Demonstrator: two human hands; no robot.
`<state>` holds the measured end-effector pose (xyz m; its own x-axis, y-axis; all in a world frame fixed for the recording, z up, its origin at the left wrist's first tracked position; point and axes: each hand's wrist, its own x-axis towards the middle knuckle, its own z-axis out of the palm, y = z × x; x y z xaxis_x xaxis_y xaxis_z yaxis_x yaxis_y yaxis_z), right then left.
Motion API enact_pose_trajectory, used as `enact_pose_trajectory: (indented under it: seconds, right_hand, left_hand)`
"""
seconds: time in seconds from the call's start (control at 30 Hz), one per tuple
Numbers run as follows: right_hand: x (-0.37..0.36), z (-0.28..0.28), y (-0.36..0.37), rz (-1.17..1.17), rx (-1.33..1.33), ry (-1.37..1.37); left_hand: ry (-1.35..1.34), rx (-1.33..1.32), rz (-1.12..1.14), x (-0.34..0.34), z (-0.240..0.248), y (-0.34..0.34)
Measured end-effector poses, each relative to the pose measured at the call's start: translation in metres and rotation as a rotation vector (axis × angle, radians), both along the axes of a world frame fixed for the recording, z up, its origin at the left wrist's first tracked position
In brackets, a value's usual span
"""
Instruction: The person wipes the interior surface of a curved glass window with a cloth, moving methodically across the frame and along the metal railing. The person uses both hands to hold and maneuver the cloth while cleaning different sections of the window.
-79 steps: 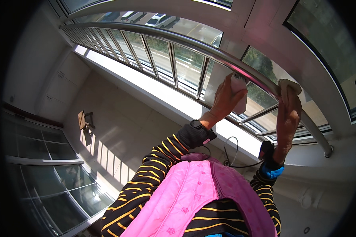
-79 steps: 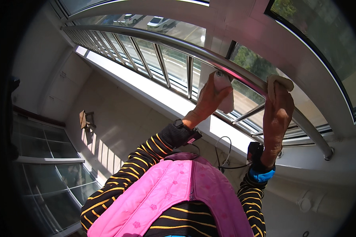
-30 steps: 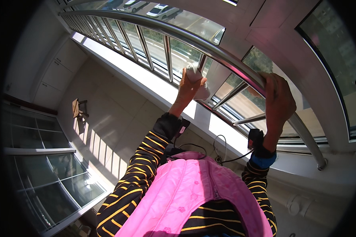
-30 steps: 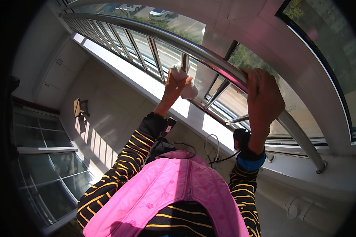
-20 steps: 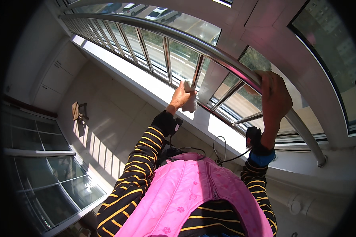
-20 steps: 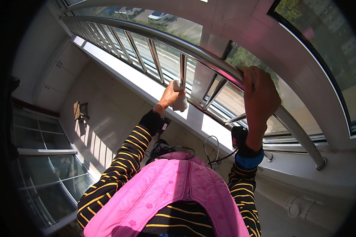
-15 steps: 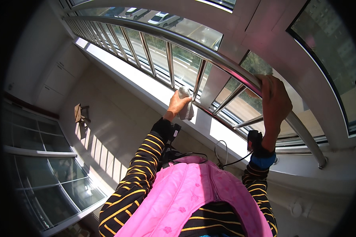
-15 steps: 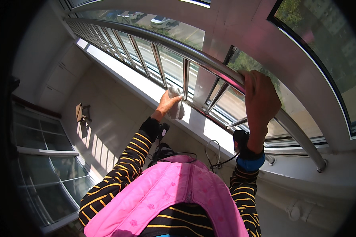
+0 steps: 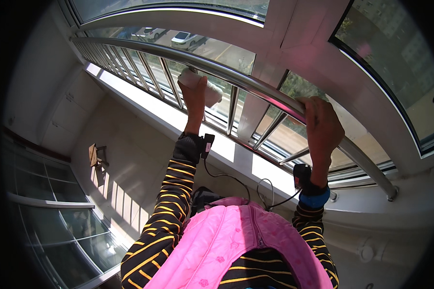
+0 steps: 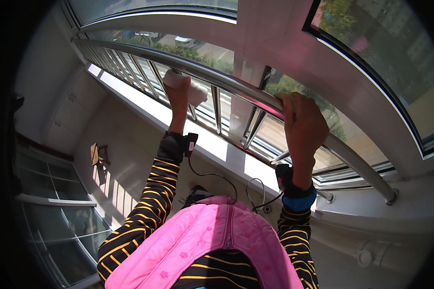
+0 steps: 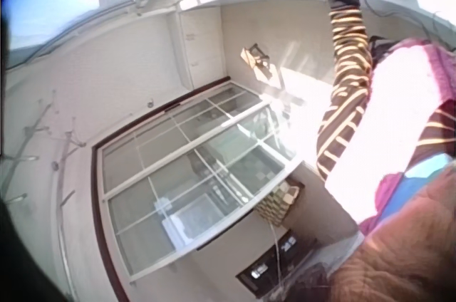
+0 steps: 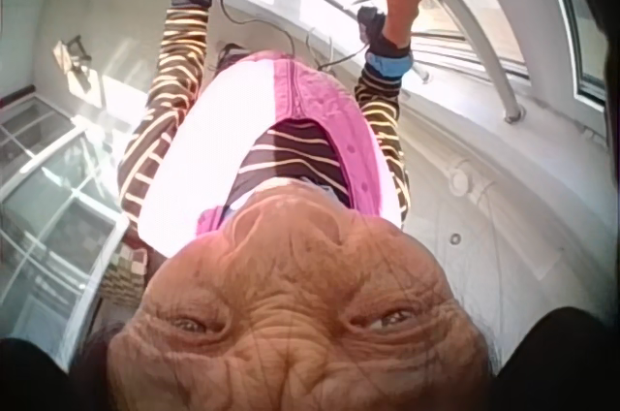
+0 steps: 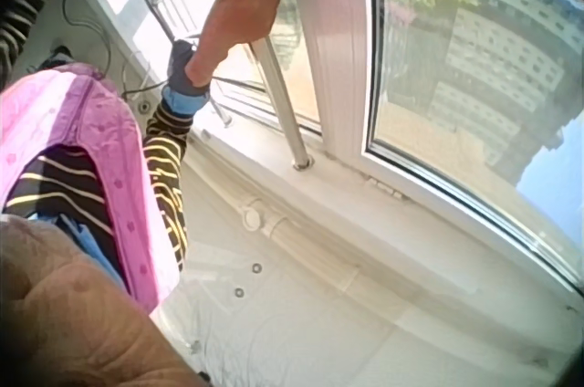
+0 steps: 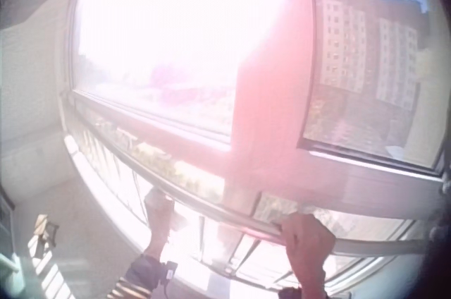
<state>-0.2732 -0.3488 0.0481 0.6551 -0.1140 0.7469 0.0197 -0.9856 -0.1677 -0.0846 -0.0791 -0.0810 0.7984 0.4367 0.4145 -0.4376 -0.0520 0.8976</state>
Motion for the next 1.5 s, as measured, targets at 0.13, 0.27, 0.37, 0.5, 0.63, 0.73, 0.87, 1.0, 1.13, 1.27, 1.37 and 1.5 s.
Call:
enact_pose_trajectory:
  seconds: [0.13, 0.27, 0.37, 0.5, 0.63, 0.73, 0.87, 1.0, 1.13, 1.27, 1.37, 1.5]
  right_hand:
    - [0.001, -0.001, -0.001, 0.01, -0.022, -0.063]
    - [0.006, -0.002, 0.001, 0.039, -0.072, -0.159]
    - [0.005, -0.002, 0.002, 0.031, -0.071, -0.148]
    - [0.005, -0.002, 0.002, 0.01, -0.076, -0.137]
    - [0.005, -0.002, 0.002, 0.015, -0.09, -0.136]
    - [0.003, -0.002, 0.002, 0.021, -0.07, -0.116]
    - [0.002, -0.002, 0.0, 0.023, -0.097, -0.106]
    - [0.005, -0.002, -0.001, 0.028, -0.137, -0.145]
    - [0.005, -0.001, 0.002, 0.027, -0.122, -0.15]
    - [0.004, 0.0, 0.002, -0.009, -0.109, -0.167]
    - [0.007, -0.001, 0.001, 0.034, -0.078, -0.234]
    - [0.006, -0.002, 0.0, 0.032, -0.041, -0.207]
  left_hand:
    - [0.099, 0.075, -0.059, 0.001, -0.037, 0.007]
    - [0.182, 0.107, -0.124, -0.01, -0.075, 0.017]
    - [0.379, 0.179, -0.122, -0.018, -0.107, 0.022]
    - [0.736, 0.241, -0.222, -0.029, -0.149, 0.031]
    - [0.796, 0.234, -0.439, -0.039, -0.169, 0.032]
    - [0.637, 0.028, -0.373, -0.036, -0.161, 0.038]
    - [0.297, -0.117, -0.048, -0.01, -0.118, 0.076]
    - [0.094, -0.15, 0.238, 0.025, -0.048, 0.121]
    - [-0.109, -0.12, 0.049, 0.052, 0.0, 0.123]
    - [-0.11, 0.016, 0.085, 0.088, -0.015, 0.101]
    - [0.041, 0.16, 0.162, 0.11, -0.041, 0.118]
    - [0.001, 0.244, 0.04, 0.122, -0.068, 0.134]
